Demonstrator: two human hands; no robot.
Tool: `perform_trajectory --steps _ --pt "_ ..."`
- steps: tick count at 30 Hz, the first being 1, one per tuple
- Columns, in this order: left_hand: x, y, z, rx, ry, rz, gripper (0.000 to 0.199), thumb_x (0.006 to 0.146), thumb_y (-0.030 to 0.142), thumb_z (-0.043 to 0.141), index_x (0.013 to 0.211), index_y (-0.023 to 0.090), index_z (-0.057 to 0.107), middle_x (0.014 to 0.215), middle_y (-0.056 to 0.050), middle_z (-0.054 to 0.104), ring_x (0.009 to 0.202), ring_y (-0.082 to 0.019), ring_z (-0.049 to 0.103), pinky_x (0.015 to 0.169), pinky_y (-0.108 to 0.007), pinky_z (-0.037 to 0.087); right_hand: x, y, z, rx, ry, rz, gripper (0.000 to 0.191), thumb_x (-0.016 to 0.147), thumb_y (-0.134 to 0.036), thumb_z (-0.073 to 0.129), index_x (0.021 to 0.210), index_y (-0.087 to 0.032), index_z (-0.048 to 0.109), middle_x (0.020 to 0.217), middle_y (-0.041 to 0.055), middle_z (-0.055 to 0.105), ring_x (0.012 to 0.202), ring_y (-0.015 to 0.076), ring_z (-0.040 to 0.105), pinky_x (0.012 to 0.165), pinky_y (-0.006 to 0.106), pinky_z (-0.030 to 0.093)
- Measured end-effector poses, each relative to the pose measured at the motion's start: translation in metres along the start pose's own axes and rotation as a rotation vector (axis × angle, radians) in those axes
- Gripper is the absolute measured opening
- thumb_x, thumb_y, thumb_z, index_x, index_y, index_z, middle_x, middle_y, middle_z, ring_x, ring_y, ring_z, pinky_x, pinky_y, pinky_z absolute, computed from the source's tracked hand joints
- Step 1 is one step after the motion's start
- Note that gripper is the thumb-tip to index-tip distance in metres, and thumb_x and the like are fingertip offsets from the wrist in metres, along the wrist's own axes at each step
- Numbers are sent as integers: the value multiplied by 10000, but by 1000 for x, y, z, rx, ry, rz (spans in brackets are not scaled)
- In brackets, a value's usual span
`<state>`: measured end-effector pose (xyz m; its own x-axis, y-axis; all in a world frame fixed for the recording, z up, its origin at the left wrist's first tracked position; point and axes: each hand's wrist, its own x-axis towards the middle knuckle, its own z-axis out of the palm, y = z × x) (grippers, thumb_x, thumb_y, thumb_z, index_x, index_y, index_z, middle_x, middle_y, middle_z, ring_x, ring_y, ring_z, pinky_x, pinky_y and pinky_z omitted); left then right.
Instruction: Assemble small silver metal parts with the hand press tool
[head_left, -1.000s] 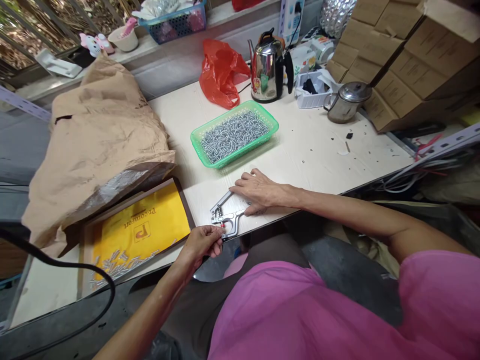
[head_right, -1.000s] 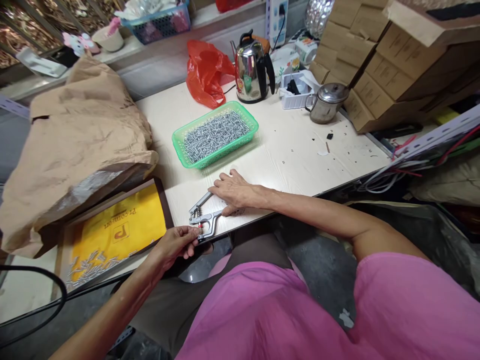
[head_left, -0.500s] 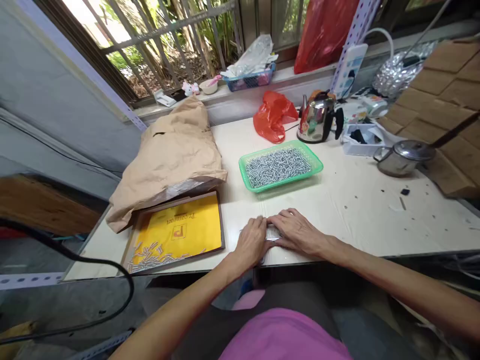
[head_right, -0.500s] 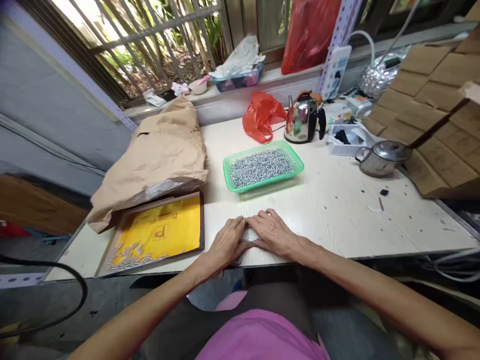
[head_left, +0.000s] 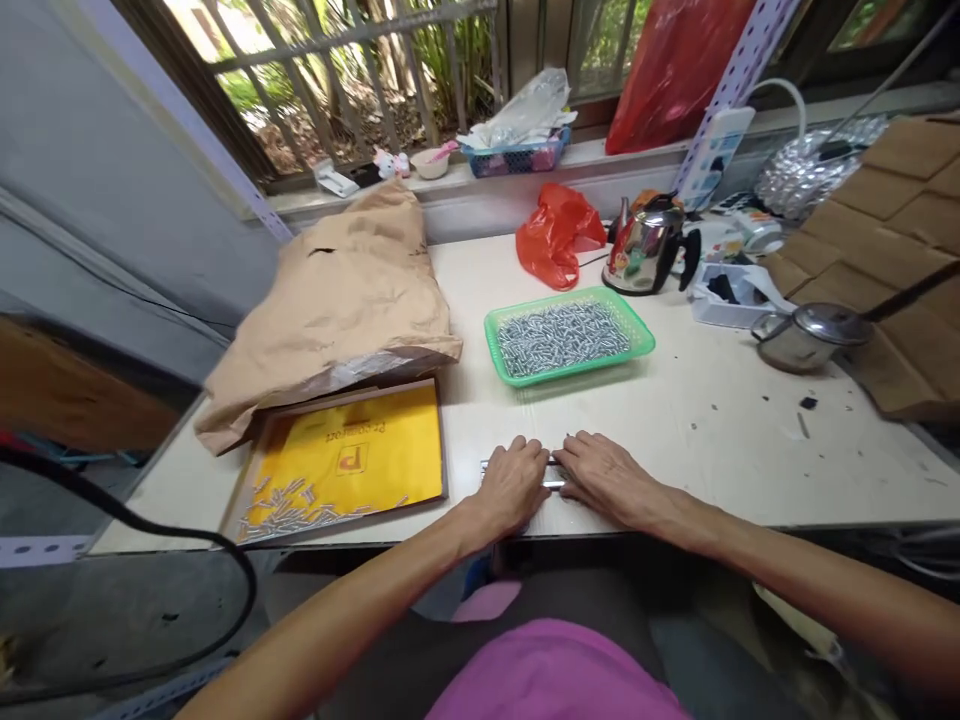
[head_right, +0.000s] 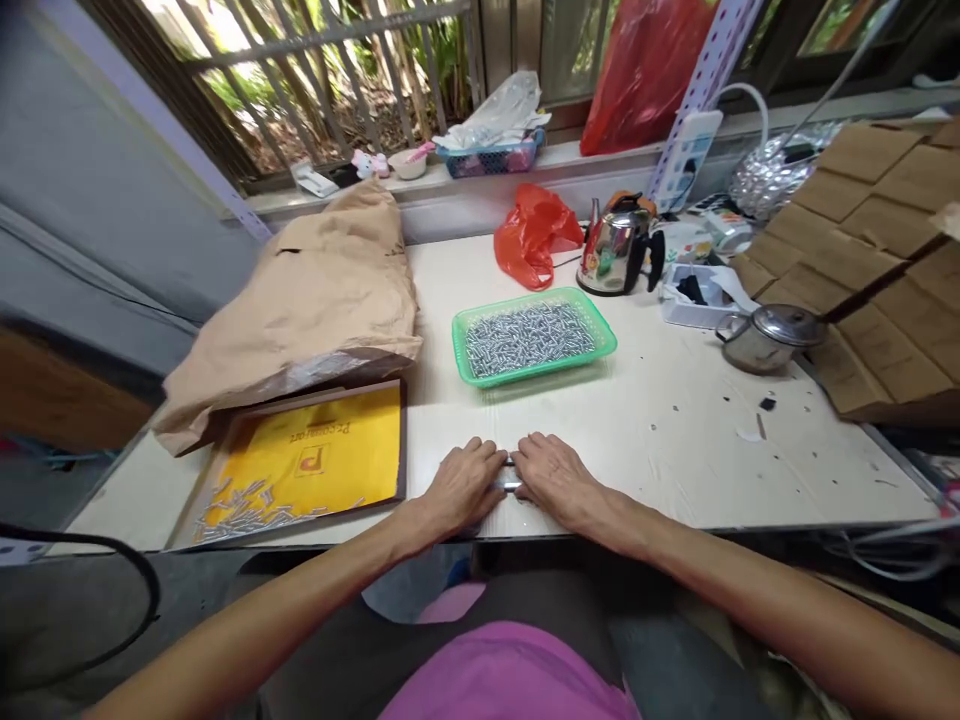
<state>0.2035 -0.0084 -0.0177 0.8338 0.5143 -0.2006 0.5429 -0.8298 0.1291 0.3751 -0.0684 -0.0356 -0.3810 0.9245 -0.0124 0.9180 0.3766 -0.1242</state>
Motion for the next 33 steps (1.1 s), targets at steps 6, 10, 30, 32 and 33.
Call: perform_trajectory --steps 6,10,30,32,33 --pt "0 3 -1 2 -11 -2 146 913 239 489 950 178 617 977 -74 640 1000 -269 569 737 -396 506 -4 -7 7 13 -15 14 141 941 -248 530 863 -161 609 833 50 607 804 179 529 711 310 326" --pt "0 5 -4 16 2 -25 145 883 242 553 985 164 621 999 -88 645 1015 -286 578 744 -408 527 -4 -4 1 21 -4 50 153 914 -295 581 926 -151 631 882 64 615 839 192 532 721 310 336" --pt "-42 41 50 -261 360 89 439 936 322 505 1340 149 482 1394 -129 536 1372 -281 394 1122 -508 355 42 44 11 43 221 176 161 928 -245 556 890 -165 689 893 61 648 848 184 516 755 297 331" --pt "-50 38 44 -262 363 110 435 939 322 498 1346 167 482 1436 -124 492 1396 -273 355 1119 -487 364 40 41 10 38 213 179 176 940 -230 526 893 -165 682 901 61 646 865 187 520 757 294 342" --pt "-56 32 39 -258 380 99 408 947 304 481 1335 181 498 1438 -117 490 1394 -264 360 1114 -469 372 39 39 8 25 201 177 183 944 -213 509 888 -167 676 903 59 642 870 189 519 751 293 345"
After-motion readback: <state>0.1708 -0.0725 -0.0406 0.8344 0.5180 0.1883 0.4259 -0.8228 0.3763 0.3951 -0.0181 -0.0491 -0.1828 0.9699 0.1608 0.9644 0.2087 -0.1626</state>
